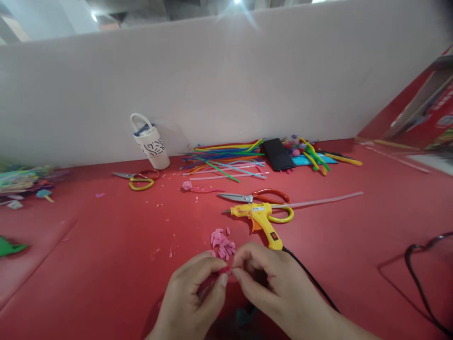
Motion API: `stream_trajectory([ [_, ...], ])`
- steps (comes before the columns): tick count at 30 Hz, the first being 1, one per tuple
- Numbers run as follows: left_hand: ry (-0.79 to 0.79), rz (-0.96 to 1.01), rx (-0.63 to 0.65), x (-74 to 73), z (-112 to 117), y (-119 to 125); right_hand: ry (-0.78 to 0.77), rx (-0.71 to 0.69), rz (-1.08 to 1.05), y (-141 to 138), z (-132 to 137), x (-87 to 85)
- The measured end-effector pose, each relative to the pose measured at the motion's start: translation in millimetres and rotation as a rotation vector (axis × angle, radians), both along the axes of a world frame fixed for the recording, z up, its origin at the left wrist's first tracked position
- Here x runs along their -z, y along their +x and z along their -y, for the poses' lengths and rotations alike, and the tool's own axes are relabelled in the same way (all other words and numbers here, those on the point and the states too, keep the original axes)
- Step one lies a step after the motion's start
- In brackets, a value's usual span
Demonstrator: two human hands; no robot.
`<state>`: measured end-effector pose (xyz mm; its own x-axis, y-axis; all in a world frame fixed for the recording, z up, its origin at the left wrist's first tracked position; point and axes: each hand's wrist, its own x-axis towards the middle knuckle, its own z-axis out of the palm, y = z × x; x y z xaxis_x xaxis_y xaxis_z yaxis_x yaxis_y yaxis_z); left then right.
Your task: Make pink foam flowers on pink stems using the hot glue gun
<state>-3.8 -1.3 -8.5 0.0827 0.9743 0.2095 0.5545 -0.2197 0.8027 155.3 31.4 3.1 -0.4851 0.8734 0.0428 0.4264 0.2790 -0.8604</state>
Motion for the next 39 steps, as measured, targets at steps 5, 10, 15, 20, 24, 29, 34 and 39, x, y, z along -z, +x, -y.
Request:
stream_trajectory([
  [5, -0.014, 0.068, -0.03, -3.2, -1.9, 1.0, 0.031, -0.009, 0.042, 1.6, -1.0, -2.8],
  [10, -0.212, 0.321, -0.169, -2.5, -7.7, -6.2, 0.254, 0.172, 0.408, 26.4, -25.7, -12.3],
  [15, -0.432, 0.692, -0.213, 2.2, -11.5, -11.9, 0.216, 0.315, 0.862, 49.0, -58.7, 4.9],
  [20, -0.535, 0.907, -0.156, -0.8, -8.9, -8.4, 0.146, 0.3, 0.77, 44.5, -70.0, 29.2],
  [24, -0.569, 1.011, -0.151, -6.0, -6.7, -6.9, 0.095, 0.304, 0.62, 45.6, -72.2, 20.3],
  [29, -0.601, 1.112, -0.092, -8.1, -7.9, -8.0, -0.2, 0.366, -0.217, 48.1, -60.6, -5.1],
  [34, -0.644, 1.176, -0.04, -6.1, -8.3, -9.3, -0.618, 0.115, -0.648, 40.1, -43.5, -8.6],
  [39, -0.645, 1.217, -0.046, -6.6, -7.5, -10.2, -0.6, 0.08, -0.574, 38.3, -35.0, -4.4],
])
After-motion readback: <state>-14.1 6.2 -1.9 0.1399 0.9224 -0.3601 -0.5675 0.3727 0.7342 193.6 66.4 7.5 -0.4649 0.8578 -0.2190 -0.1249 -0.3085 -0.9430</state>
